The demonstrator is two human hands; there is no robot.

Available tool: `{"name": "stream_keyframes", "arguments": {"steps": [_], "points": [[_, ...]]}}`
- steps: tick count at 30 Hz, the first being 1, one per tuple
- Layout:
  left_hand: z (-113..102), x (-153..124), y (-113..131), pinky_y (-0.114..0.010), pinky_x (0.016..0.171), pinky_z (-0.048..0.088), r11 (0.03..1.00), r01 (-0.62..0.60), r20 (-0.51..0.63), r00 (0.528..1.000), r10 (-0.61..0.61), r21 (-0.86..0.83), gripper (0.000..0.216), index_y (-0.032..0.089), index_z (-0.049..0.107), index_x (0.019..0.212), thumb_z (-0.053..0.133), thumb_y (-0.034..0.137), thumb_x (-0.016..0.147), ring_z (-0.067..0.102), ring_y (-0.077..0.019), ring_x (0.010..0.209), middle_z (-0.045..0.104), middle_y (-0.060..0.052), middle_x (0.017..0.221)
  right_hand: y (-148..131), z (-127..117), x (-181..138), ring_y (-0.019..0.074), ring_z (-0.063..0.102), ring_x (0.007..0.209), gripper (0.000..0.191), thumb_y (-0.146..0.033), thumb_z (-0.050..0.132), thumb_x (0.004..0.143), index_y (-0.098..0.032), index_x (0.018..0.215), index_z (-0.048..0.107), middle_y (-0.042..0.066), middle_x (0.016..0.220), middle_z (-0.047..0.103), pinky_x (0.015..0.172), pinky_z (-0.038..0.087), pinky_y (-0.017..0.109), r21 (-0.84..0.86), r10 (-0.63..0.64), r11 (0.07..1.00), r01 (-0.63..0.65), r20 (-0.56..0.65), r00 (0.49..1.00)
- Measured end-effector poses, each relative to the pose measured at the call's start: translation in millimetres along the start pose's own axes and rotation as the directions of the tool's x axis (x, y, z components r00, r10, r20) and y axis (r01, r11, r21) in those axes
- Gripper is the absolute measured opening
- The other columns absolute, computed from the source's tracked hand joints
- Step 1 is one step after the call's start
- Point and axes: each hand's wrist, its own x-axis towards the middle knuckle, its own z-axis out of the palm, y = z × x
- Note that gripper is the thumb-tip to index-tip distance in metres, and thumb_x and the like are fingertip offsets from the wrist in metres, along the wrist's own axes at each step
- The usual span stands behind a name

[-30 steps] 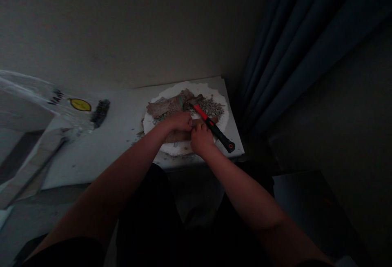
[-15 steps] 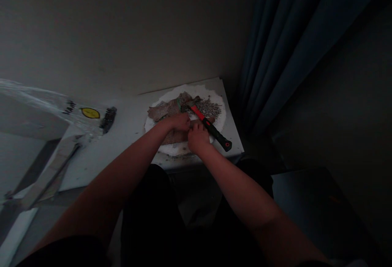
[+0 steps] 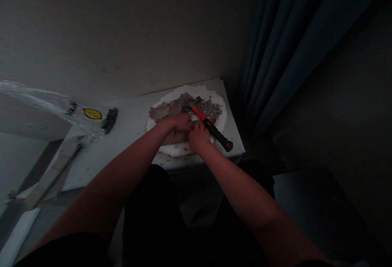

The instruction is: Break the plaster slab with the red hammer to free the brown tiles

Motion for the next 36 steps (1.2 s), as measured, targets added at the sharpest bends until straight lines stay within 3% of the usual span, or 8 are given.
{"name": "stream_keyframes", "arguments": {"steps": [10, 16, 21, 26, 36], "points": [[7, 7, -10, -0.028, 0.058, 0.035, 1.000, -0.019, -0.008, 1.000, 0.019, -0.012, 0.015, 0.016, 0.069, 0.066, 0.060, 0.027, 0.071, 0.051, -0.0155, 0.058, 0.063, -0.003, 0.060, 0, 1, -1, 0.0363, 0.047, 0.136, 0.044, -0.017, 0.042, 0.098, -0.005, 0.135, 0.062, 0.026, 0.150, 0.048, 0.105, 0.046, 0.049, -0.035, 0.005, 0.999, -0.005, 0.011, 1.000], [12, -5, -18, -0.026, 0.070, 0.043, 0.989, -0.145, -0.140, 0.980, 0.142, -0.014, 0.017, 0.018, 0.072, 0.084, 0.063, 0.028, 0.074, 0.064, -0.0188, 0.082, 0.072, -0.005, 0.091, 1, 2, -1, 0.0371, 0.048, 0.134, 0.045, -0.017, 0.044, 0.096, -0.007, 0.136, 0.062, 0.028, 0.149, 0.049, 0.102, 0.047, 0.052, -0.048, -0.001, 0.999, 0.001, -0.005, 1.000], [21, -21, -13, -0.030, 0.077, 0.046, 0.985, -0.150, -0.244, 0.956, 0.165, 0.080, 0.018, 0.019, 0.071, 0.084, 0.055, 0.026, 0.084, 0.065, -0.0217, 0.092, 0.071, -0.008, 0.102, 0, 2, -1, 0.0370, 0.047, 0.136, 0.045, -0.017, 0.042, 0.097, -0.007, 0.137, 0.061, 0.026, 0.150, 0.049, 0.104, 0.046, 0.050, -0.046, 0.000, 0.999, 0.000, 0.001, 1.000], [23, -27, -2, -0.031, 0.071, 0.045, 0.982, -0.075, -0.284, 0.951, 0.123, 0.173, 0.021, 0.017, 0.071, 0.089, 0.052, 0.024, 0.087, 0.066, -0.0226, 0.089, 0.071, -0.010, 0.103, 0, 3, 0, 0.0352, 0.047, 0.136, 0.046, -0.018, 0.042, 0.098, -0.007, 0.138, 0.060, 0.026, 0.150, 0.049, 0.104, 0.045, 0.047, -0.040, 0.008, 0.999, -0.008, 0.001, 1.000], [18, -25, 0, -0.031, 0.071, 0.044, 0.978, -0.077, -0.291, 0.948, 0.132, 0.193, 0.019, 0.016, 0.070, 0.088, 0.053, 0.023, 0.084, 0.066, -0.0219, 0.085, 0.071, -0.010, 0.096, -1, 6, 3, 0.0355, 0.046, 0.136, 0.045, -0.019, 0.041, 0.099, -0.009, 0.138, 0.060, 0.024, 0.149, 0.050, 0.105, 0.045, 0.048, -0.065, 0.004, 0.998, -0.003, 0.003, 1.000]]}}
